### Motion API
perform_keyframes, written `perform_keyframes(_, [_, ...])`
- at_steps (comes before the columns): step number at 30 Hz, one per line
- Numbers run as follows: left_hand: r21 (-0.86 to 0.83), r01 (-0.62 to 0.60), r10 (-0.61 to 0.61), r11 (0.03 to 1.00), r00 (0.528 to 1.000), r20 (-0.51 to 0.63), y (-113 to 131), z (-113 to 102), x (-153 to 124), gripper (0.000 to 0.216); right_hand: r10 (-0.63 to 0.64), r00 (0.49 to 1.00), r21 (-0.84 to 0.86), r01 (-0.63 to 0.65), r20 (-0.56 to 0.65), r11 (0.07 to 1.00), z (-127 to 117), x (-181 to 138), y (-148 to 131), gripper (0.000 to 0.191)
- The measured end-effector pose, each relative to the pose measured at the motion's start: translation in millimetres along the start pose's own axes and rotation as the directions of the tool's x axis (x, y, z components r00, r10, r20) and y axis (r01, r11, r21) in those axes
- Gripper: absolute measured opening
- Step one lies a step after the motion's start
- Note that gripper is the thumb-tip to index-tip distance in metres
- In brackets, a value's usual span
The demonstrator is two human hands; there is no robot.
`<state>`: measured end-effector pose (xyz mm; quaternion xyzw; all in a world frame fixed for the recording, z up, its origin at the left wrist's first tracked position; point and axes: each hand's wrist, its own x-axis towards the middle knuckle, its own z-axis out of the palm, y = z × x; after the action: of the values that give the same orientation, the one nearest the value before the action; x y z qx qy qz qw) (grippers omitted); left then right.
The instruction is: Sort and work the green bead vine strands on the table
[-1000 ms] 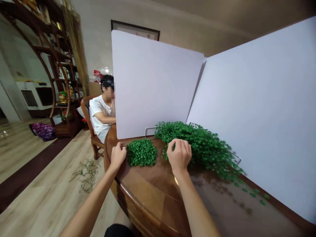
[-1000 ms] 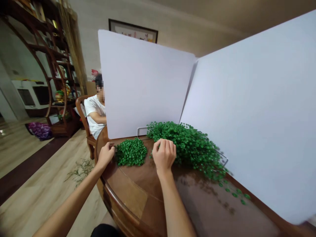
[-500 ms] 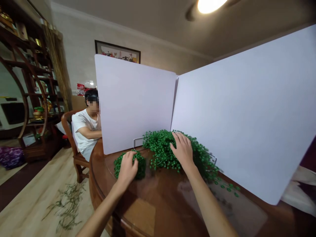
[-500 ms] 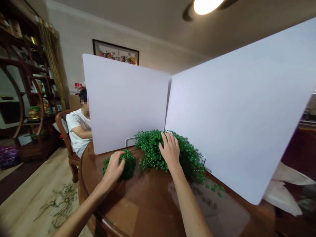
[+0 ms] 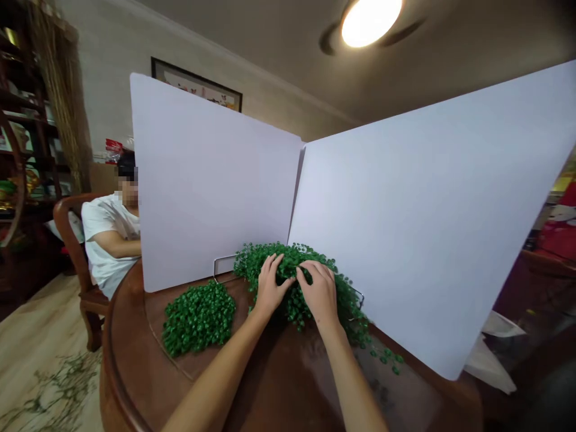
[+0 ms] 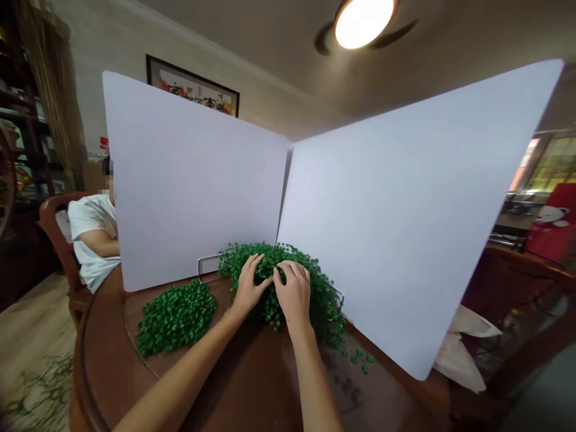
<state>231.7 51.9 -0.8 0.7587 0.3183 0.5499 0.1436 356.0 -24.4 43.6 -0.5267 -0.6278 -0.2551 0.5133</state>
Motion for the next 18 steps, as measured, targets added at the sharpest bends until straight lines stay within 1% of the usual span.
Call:
perform_keyframes(3, [-0.044, 0.001, -0.002, 0.999, 1.000, -0.030, -7.3, -0.1, -4.5, 0.074, -0.139, 0.990, -0.001, 0.139, -0.018, 0.990, -6.8, 4.1, -10.1, 0.015])
perform_keyframes(5, [-0.067, -0.004, 0.001, 0.998, 0.999, -0.034, -8.2, -3.4, -3.5, 0.077, -0.190, 0.982, 0.004, 0.190, 0.002, 0.982, -11.9, 6.4, -19.4, 0.013])
perform_keyframes(7, [-0.075, -0.005, 0.002, 0.997, 0.999, -0.034, -7.7, -5.5, -1.7, 0.075, -0.203, 0.978, 0.006, 0.203, 0.048, 0.979, -16.7, 7.9, -29.7, 0.011])
perform_keyframes(10, [-0.076, 0.009, -0.012, 0.997, 0.999, -0.033, -6.1, -5.0, -0.9, 0.070, -0.167, 0.981, 0.026, 0.165, 0.102, 0.986, -22.7, 9.2, -44.5, 0.011])
perform_keyframes(12, [-0.078, 0.023, -0.026, 0.997, 0.999, -0.041, -5.3, -4.1, -1.8, 0.069, -0.154, 0.981, 0.022, 0.153, 0.116, 0.988, -26.2, 10.4, -52.7, 0.011])
perform_keyframes(15, [-0.100, 0.026, -0.029, 0.995, 0.999, -0.028, -5.6, -5.2, -4.3, 0.067, -0.209, 0.967, -0.081, 0.222, 0.144, 0.972, -32.4, 12.9, -62.5, 0.012])
perform_keyframes(17, [-0.123, 0.018, -0.020, 0.992, 1.000, -0.017, -7.4, -7.1, -6.3, 0.069, -0.243, 0.944, -0.191, 0.287, 0.224, 0.939, -37.9, 13.8, -69.1, 0.013])
perform_keyframes(18, [-0.132, 0.011, -0.013, 0.991, 1.000, -0.014, -8.8, -8.0, -7.3, 0.071, -0.229, 0.931, -0.248, 0.302, 0.286, 0.921, -41.0, 13.5, -73.0, 0.013])
